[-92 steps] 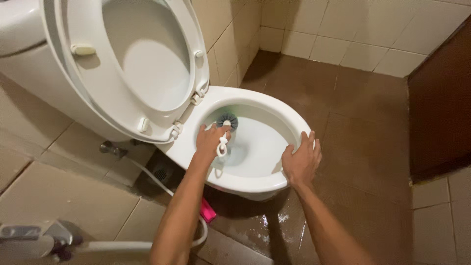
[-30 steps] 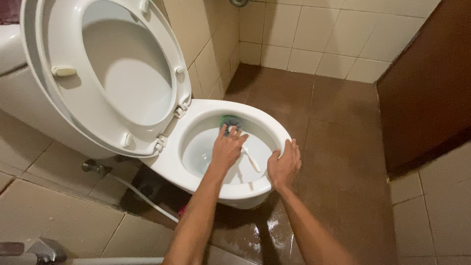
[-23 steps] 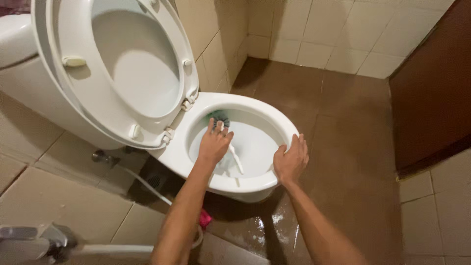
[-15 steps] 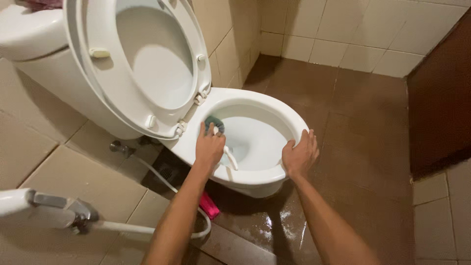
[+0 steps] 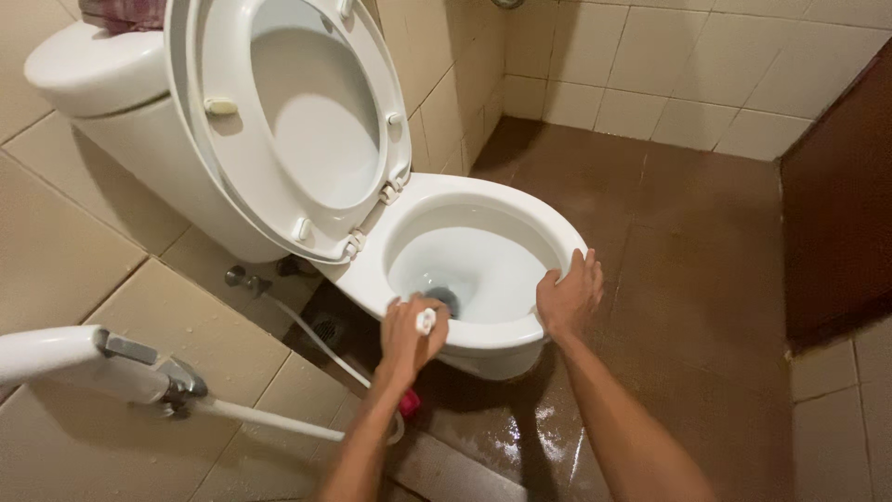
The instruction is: The person sprays a cleaning solution into the toilet bowl and then uses a toilet brush to scrub the interior surfaces. They repeatedly scrub the bowl and the rim area while standing in the bathroom.
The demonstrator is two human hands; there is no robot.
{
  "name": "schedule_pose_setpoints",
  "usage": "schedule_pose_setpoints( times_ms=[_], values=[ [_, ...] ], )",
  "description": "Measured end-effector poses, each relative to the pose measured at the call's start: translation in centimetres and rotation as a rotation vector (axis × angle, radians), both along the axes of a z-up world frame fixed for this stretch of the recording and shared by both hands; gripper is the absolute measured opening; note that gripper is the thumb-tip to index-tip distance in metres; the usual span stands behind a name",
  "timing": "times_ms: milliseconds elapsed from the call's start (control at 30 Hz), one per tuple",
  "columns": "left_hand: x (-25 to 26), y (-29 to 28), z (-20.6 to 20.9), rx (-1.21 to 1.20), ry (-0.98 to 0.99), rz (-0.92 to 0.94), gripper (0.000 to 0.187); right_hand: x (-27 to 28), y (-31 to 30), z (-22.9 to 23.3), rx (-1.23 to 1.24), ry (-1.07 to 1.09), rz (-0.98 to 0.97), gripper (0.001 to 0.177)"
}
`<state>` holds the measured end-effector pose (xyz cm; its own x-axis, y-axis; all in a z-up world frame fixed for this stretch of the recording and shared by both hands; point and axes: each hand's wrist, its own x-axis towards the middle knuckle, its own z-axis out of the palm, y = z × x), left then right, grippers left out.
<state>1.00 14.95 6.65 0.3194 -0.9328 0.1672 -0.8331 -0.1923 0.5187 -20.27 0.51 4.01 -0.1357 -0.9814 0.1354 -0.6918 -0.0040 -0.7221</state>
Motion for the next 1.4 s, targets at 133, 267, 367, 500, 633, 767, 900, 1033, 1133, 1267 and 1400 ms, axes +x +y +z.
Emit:
schedule_pose_setpoints(
  times_ms=[133,267,367,500,633,767,900,1033,1133,1267,1400],
  values=[
    [-3.7,-0.8,-0.8,-0.099,0.188,-0.072,0.026,0.0,-0.2,0.0,-0.016,0.02,-0.007,0.063],
    [-6.6,-1.1,-0.7,-0.115,0.28,-0.206,0.032,-0.1,0.2,0.0,-0.123,0.059,0.002,0.06],
    [-8.0,-2.8,-1.0,-0.097,0.376,-0.279,0.035,-0.2,0.5,0.1,-0.16,0.043,0.01,0.058],
    [-7.6,-6.8,-2.9,-0.243,0.237,-0.363,0.033,-0.2,0.2,0.1,-0.092,0.016,-0.004,0.058],
    [-5.1,-11.4,-4.3,-0.249,0.029,-0.413,0.032,0.1,0.1,0.0,-0.059,0.015,-0.024,0.061],
    [-1.7,-15.3,-5.7,-0.188,-0.421,-0.397,0.044,0.2,-0.2,0.6,0.021,0.02,-0.009,0.066],
    [2.7,-16.0,-6.2,-0.15,-0.771,-0.349,0.026,0.1,-0.1,0.9,0.051,0.073,0.007,0.066],
    [4.8,-13.6,-4.2,0.012,-0.81,-0.27,0.023,-0.1,0.1,0.6,-0.033,0.073,0.017,0.064],
    [5.1,-11.7,-2.7,0.166,-0.755,-0.226,0.02,0.0,0.0,0.2,-0.046,0.094,0.021,0.065],
    [5.4,-9.3,-1.2,0.154,-0.718,-0.152,0.022,-0.2,0.4,0.3,-0.096,0.075,0.034,0.063],
    [5.7,-5.8,-1.4,0.12,-0.629,-0.15,0.023,-0.2,0.9,0.9,-0.12,0.047,0.034,0.062]
  ],
)
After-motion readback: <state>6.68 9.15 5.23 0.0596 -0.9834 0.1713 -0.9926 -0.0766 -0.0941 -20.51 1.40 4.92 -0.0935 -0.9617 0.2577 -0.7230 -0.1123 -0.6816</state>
